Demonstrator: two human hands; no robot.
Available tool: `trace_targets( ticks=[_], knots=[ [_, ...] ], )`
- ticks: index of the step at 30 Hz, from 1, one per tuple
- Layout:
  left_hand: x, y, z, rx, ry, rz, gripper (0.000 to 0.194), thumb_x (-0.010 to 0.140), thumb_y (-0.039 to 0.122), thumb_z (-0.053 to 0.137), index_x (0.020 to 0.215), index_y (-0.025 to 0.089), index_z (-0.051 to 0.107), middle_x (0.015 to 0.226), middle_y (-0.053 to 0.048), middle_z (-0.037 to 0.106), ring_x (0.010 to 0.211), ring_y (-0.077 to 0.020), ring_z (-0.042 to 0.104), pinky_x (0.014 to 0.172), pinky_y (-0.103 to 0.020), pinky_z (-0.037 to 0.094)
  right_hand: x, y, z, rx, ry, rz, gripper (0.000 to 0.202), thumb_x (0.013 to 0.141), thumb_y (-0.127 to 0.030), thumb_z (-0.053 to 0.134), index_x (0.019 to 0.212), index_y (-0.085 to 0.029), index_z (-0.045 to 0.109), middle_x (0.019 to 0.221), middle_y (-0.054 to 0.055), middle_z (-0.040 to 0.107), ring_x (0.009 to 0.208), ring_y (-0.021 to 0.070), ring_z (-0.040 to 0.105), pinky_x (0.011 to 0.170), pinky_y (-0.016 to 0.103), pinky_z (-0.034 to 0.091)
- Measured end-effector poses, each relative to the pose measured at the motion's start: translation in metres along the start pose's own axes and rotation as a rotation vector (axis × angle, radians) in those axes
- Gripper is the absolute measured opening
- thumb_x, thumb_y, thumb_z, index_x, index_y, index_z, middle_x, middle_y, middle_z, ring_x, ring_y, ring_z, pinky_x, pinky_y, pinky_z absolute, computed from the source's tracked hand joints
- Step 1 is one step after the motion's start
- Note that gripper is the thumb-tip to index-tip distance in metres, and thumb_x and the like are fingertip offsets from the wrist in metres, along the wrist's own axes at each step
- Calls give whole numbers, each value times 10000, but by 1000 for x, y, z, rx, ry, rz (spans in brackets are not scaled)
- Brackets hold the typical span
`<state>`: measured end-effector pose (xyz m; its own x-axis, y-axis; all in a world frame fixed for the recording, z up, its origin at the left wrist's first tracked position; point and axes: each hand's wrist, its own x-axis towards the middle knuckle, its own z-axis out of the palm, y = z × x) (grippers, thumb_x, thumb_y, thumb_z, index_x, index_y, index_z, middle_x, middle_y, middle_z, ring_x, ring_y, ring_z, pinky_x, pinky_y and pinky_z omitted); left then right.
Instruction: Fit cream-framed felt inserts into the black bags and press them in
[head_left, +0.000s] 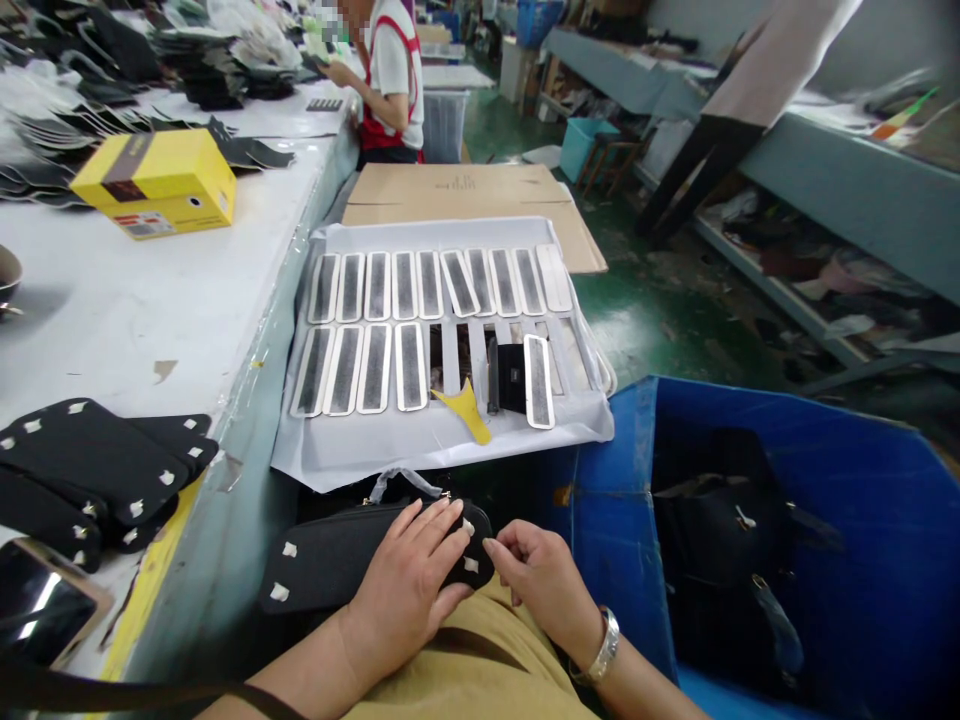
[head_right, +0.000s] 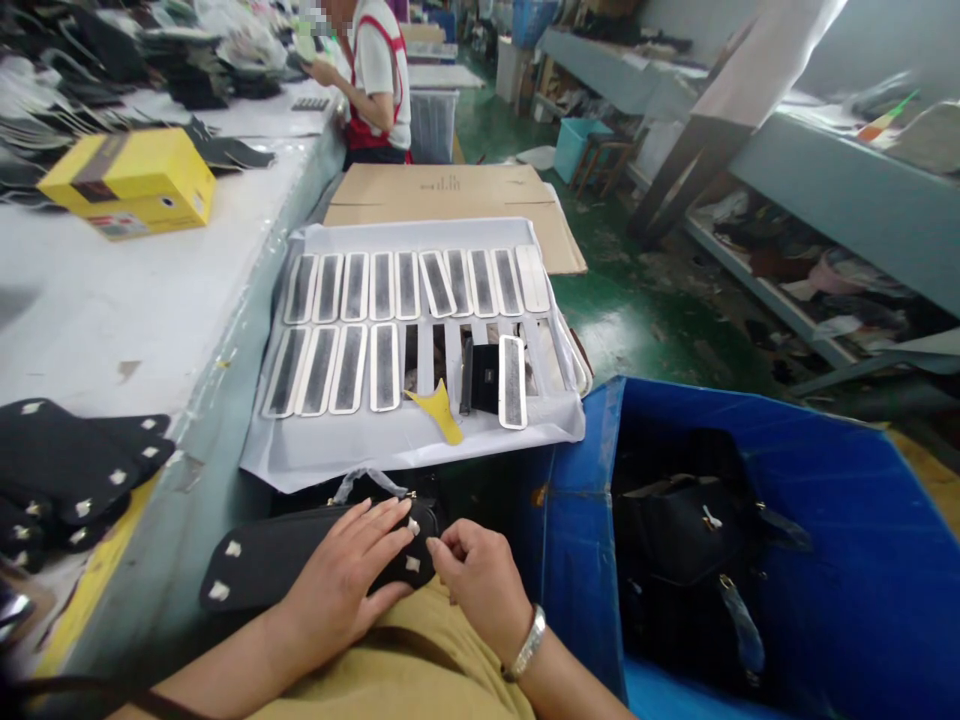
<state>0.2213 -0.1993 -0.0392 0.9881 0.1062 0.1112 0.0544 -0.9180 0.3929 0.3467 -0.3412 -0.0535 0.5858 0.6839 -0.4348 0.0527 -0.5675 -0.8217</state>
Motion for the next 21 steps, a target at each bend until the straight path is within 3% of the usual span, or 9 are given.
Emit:
trace_targets(
  ticks=[8,13,18,21],
  knots=[
    [1,-3,2,-18,-21,-4,444,736,246,661,1161,191,544,1316,-123,499,1214,-284,447,1011,-507,360,14,-1,-3,-32,-81,23,217,768,-321,524,612,-187,453,472,-49,474,366,73,437,339,170,305],
    [-3,-14,1,-99,-60,103,443,746,313,656,1160,191,553,1364,-149,436,1264,-293,385,1048,-544,275,18,5,-3,120,-150,33,243,757,-356,550,627,-187,432,446,-79,432,343,52,386,326,153,286],
    [-4,-18,-2,-117,-70,211,259,831,268,562,1083,270,618,1335,-73,483,1287,-280,352,1049,-562,236,19,13,-6,290,-251,87,298,739,-421,604,660,-178,452,430,-83,465,334,43,381,337,146,285],
    [-3,-18,-3,-84,-95,237,247,832,269,559,1069,270,628,1312,-63,506,1283,-287,350,1047,-557,237,18,20,-4,419,-292,75,329,730,-440,623,660,-177,438,426,-87,462,331,36,361,335,144,264]
  ],
)
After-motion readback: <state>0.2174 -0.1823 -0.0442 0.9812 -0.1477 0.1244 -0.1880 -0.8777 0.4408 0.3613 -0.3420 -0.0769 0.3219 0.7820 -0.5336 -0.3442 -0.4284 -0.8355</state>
